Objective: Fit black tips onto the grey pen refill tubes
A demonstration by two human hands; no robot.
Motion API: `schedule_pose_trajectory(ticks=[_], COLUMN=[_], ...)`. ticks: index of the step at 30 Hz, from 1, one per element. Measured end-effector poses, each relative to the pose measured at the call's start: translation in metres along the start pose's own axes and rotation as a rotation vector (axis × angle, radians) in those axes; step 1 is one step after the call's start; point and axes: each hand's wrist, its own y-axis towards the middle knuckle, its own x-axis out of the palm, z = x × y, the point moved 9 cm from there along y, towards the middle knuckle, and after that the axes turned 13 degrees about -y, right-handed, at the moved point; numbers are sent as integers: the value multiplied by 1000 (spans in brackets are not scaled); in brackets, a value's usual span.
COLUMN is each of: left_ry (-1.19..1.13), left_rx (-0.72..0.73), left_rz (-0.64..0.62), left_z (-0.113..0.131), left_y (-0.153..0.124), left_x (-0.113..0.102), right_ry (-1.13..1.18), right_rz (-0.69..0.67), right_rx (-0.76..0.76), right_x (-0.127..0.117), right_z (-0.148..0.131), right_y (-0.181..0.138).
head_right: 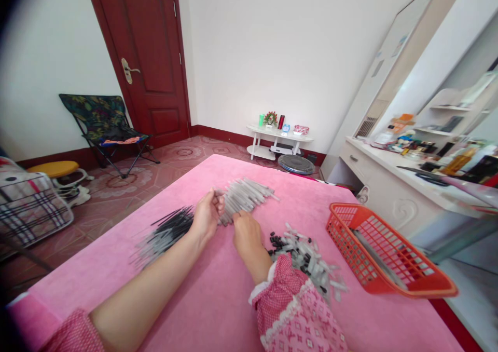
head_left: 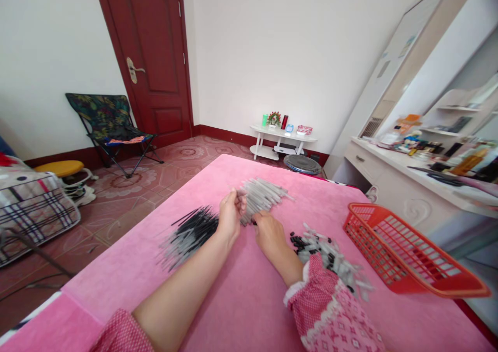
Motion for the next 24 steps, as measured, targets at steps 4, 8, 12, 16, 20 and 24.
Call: schedule_pose_trajectory(ticks=[4,8,12,16,20,24], left_ry=[232,678,1065,1175,1256,1420], left_rx=[-41,-60,98,158,263,182], left_rz=[-106,-326,-573,-664,-751,-840], left_z=[8,22,36,35,31,21], left_y=[1,13,17,11,3,3], left_x=[14,21,17,11,17,19], right_ry=[-41,-53,-112,-126,-11,185], right_rz=[-12,-54,-91,-145,-78,-18], right_rx=[19,82,208,280,175,-104], right_x=[-1,-5,-11,-12,-21,-30], right_z=[1,20,60,85,60,-7], right_y=[-1,-4,-9,-16,-18,-26])
